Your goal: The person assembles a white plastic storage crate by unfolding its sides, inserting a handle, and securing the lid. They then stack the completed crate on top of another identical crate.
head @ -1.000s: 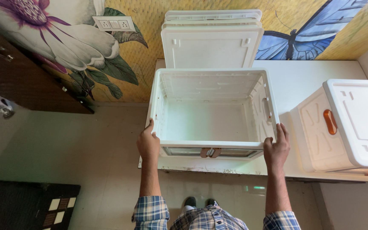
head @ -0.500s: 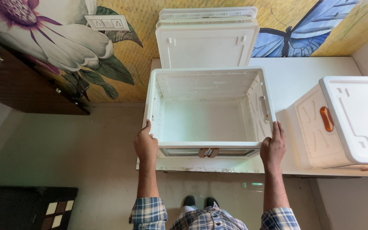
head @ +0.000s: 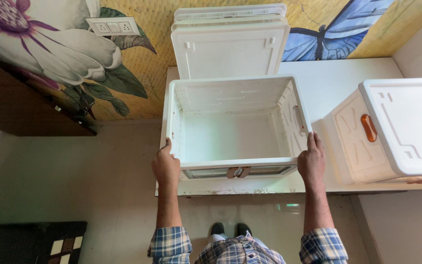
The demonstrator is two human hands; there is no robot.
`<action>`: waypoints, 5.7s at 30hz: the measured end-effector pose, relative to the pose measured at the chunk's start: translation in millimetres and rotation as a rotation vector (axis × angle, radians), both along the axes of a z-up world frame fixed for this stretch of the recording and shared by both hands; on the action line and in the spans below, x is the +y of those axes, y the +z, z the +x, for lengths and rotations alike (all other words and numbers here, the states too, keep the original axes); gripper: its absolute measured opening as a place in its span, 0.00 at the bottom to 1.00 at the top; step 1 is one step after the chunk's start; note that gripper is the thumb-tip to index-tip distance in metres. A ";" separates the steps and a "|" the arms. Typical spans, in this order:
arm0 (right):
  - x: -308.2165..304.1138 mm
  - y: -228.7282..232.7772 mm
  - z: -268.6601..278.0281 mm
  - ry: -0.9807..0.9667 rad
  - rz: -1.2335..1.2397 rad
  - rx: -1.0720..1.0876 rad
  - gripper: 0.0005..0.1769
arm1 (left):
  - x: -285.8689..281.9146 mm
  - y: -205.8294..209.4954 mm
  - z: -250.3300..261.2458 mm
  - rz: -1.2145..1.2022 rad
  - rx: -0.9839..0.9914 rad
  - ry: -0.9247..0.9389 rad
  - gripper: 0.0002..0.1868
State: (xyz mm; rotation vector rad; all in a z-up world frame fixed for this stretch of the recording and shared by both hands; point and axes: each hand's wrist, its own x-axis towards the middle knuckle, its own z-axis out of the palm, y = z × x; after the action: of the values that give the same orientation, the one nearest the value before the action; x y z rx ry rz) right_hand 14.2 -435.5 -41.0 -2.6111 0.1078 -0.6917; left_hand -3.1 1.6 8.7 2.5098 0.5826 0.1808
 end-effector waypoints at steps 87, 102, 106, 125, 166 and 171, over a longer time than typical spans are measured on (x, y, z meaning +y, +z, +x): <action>87.1 22.7 450.3 0.563 1.781 0.246 0.36 | -68.0 -16.2 419.3 -1.634 -0.437 -0.198 0.29; 95.6 22.4 465.7 0.651 2.083 0.140 0.38 | -71.8 -22.4 457.5 -1.821 -0.517 -0.221 0.33; 91.5 17.8 463.0 0.652 2.051 0.151 0.37 | -70.8 -26.8 451.4 -1.855 -0.520 -0.194 0.33; 87.8 28.1 398.7 0.496 2.078 0.060 0.09 | -60.8 -18.5 386.5 -1.900 -0.609 -0.087 0.15; 80.9 114.3 59.6 0.635 1.868 -0.190 0.02 | -54.1 53.9 80.8 -1.915 -0.728 -0.485 0.11; 83.1 91.2 33.3 0.580 1.883 -0.175 0.03 | -57.6 33.4 51.3 -1.921 -0.686 -0.381 0.10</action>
State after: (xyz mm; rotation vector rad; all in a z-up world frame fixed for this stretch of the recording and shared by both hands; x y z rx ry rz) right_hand 47.5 -352.4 50.2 -0.6876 -0.0548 -0.2506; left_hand 48.3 -56.0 42.2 0.5477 -0.1264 0.1701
